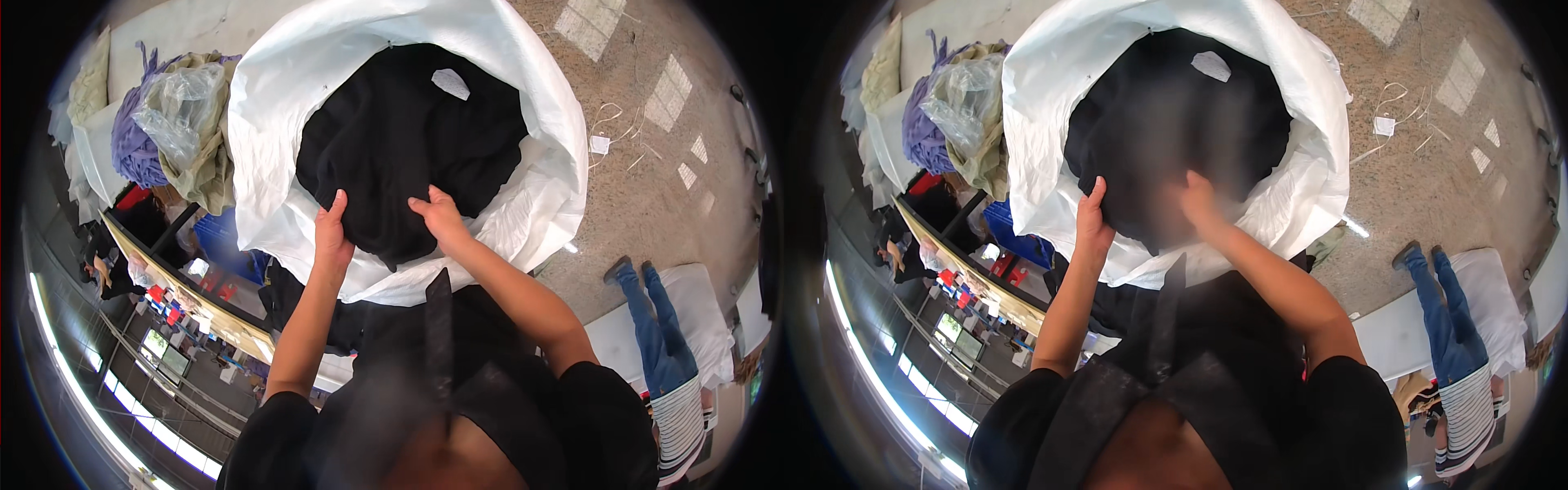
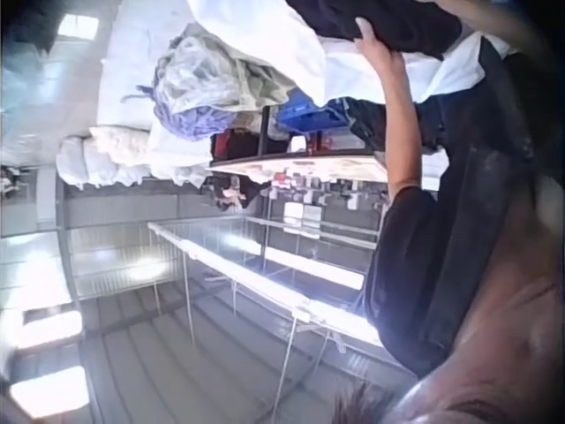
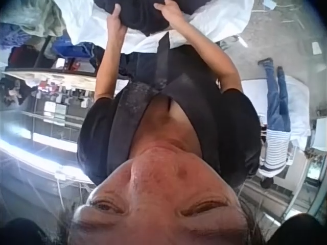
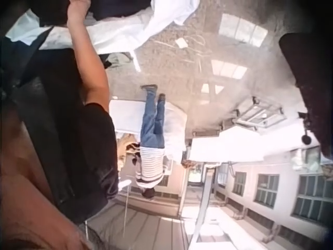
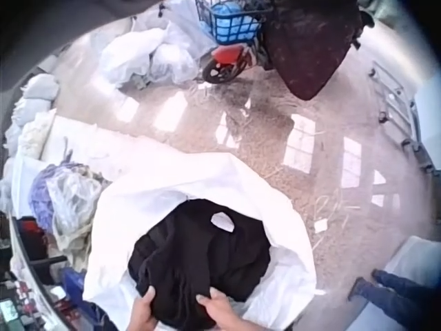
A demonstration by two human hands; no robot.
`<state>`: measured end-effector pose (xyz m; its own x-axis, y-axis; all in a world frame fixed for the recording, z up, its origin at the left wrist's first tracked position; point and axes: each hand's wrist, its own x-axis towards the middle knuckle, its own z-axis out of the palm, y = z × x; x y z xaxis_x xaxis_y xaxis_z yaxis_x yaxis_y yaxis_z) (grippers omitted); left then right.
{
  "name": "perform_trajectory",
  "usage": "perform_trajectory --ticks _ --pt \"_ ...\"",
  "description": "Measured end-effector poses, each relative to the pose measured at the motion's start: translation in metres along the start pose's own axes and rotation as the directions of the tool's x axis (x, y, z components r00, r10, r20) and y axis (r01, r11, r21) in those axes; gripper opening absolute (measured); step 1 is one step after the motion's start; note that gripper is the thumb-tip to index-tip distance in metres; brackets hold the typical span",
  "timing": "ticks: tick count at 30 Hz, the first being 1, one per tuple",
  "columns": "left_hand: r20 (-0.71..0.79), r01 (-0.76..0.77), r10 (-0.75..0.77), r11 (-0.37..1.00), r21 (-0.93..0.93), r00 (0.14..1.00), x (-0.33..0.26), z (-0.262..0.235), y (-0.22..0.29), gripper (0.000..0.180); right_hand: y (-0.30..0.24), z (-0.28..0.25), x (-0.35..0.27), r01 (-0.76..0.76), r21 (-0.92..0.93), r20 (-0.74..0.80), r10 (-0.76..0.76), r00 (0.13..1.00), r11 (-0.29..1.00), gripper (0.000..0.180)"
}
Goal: Sorting and moving black garments from a white sack into a pile.
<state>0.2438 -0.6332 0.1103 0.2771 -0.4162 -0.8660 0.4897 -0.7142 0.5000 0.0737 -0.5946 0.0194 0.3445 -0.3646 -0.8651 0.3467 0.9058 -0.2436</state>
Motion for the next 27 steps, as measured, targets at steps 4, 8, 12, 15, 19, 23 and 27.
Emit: perform_trajectory --ticks 4,8,12,15,19,23,27 --pt "-0.048 -0.090 0.098 0.984 0.152 0.994 -0.016 0.007 0.001 0.041 0.003 -0.042 0.022 0.204 0.030 -0.153 -0.197 0.968 0.979 0.029" --pt "-0.050 -0.308 0.328 0.923 0.230 0.943 -0.031 -0.009 -0.001 0.041 -0.069 -0.012 -0.024 0.464 -0.738 -0.078 -0.746 0.662 0.489 0.044" --pt "-0.116 -0.283 0.308 0.940 0.190 0.944 -0.044 -0.006 -0.004 0.040 -0.075 0.018 -0.046 0.830 -0.543 0.644 -0.572 0.508 0.126 0.052" --pt "-0.201 -0.301 0.327 0.942 0.149 0.923 -0.054 -0.005 0.003 0.038 -0.050 0.004 -0.034 0.706 -0.668 0.745 -0.202 0.636 -0.236 0.044" --pt "-0.242 -0.230 0.440 0.775 0.588 0.865 -0.057 -0.042 0.000 0.059 -0.042 0.010 -0.023 0.698 -0.687 0.720 -0.312 0.619 -0.201 0.015" --pt "0.732 -0.661 0.540 -0.373 0.651 0.415 -0.066 0.002 0.010 0.070 -0.046 0.027 -0.043 0.773 -0.573 0.815 -0.285 0.504 -0.271 0.009" --pt "0.626 -0.656 0.232 0.427 0.622 0.745 -0.063 0.027 0.004 0.053 -0.060 0.029 -0.052 0.814 -0.556 0.821 -0.260 0.508 -0.166 0.013"
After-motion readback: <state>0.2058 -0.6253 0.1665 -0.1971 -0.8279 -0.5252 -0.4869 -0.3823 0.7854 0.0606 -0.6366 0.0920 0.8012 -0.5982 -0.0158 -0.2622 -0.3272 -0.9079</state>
